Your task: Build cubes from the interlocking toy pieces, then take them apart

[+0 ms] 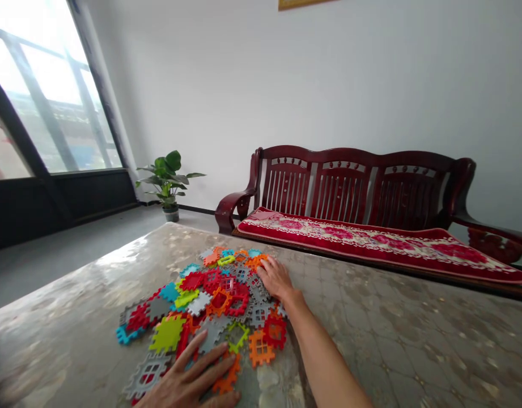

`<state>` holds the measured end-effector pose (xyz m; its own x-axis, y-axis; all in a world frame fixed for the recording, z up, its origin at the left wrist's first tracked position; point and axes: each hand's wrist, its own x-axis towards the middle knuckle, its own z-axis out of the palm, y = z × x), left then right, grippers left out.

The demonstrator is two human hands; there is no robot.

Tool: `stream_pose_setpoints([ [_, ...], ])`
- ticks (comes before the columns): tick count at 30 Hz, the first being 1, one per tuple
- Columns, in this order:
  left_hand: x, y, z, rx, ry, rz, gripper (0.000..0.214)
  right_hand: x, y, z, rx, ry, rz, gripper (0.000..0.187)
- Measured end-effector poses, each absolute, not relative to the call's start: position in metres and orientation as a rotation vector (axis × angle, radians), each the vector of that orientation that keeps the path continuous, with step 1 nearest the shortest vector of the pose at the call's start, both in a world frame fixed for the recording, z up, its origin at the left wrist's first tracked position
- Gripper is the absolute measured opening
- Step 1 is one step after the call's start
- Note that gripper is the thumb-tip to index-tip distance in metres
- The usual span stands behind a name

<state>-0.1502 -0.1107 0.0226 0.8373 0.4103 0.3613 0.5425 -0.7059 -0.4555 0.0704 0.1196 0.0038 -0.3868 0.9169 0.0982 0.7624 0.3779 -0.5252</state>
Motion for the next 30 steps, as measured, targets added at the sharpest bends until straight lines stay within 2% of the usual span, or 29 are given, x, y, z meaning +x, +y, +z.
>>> stream_pose_setpoints([
  [6,-0.166,-0.121,0.054,-2.577,-0.863,-0.170,0.047,0.043,0.118,-0.003,-1.418,-2.140,0.640,0.054],
  [10,-0.178,-0.126,0.068,-2.692,-0.957,-0.130,0.054,0.040,0.117,-0.001,-1.342,-2.023,0.740,0.063],
  [14,-0.164,-0.129,0.068,-2.832,-1.021,-0.228,0.056,0.076,0.105,0.005,-1.327,-1.811,0.751,0.073],
  [19,-0.087,-0.118,0.045,-2.950,-1.011,-0.316,0.065,0.155,0.066,-0.003,-1.473,-1.610,0.681,0.070],
  [22,-0.035,-0.105,0.031,-2.986,-1.086,-0.327,0.073,0.198,0.028,-0.016,-1.605,-1.849,0.407,0.056],
  [25,-0.006,-0.089,0.023,-2.967,-1.231,-0.316,0.073,0.231,-0.007,-0.025,-1.740,-2.064,0.080,0.053],
  [30,-0.009,-0.062,0.015,-2.811,-1.393,-0.344,0.069,0.250,-0.032,-0.022,-1.816,-2.104,-0.068,0.050],
])
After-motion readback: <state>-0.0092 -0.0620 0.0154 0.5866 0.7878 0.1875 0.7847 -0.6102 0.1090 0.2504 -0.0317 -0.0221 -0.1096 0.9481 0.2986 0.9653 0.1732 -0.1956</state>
